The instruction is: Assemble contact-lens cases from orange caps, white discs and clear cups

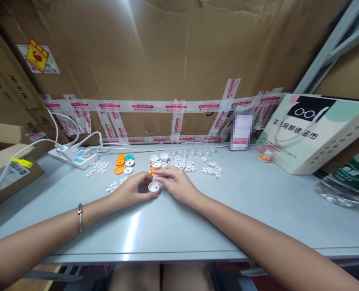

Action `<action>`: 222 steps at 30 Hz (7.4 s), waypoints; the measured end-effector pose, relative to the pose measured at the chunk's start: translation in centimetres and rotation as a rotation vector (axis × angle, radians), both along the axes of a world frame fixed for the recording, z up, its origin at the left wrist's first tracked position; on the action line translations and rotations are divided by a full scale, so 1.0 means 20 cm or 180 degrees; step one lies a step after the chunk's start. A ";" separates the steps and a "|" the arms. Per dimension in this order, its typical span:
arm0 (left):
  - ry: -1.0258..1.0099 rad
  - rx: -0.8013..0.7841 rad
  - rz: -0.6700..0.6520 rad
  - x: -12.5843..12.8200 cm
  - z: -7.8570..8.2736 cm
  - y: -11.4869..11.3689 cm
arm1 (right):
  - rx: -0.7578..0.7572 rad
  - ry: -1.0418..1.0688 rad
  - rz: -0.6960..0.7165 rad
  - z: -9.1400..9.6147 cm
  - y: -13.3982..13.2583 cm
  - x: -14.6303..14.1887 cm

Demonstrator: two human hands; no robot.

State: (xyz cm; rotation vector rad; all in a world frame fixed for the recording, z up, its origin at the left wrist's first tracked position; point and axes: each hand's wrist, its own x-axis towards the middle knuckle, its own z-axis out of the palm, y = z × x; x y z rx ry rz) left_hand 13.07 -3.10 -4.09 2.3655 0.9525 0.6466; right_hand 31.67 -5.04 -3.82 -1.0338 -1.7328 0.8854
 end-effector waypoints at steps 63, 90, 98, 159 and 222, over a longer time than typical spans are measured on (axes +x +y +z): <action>-0.0132 -0.0002 -0.0097 0.01 -0.02 -0.01 | 0.0072 -0.0624 -0.2462 -0.08 0.49 0.93; -0.0522 -0.0345 -0.0156 0.01 -0.04 0.00 | 0.0402 -0.0477 0.0353 0.09 -0.02 0.03; -0.0504 -0.0362 -0.0118 0.02 -0.04 0.01 | 0.0342 -0.0666 0.0566 0.03 0.01 0.04; -0.2164 -0.2459 0.0182 0.06 0.05 -0.05 | -0.0753 0.1111 0.0322 0.07 -0.02 0.02; -0.2008 -0.1228 0.0563 0.05 -0.02 -0.07 | -0.0515 0.1309 0.0473 0.00 -0.07 -0.07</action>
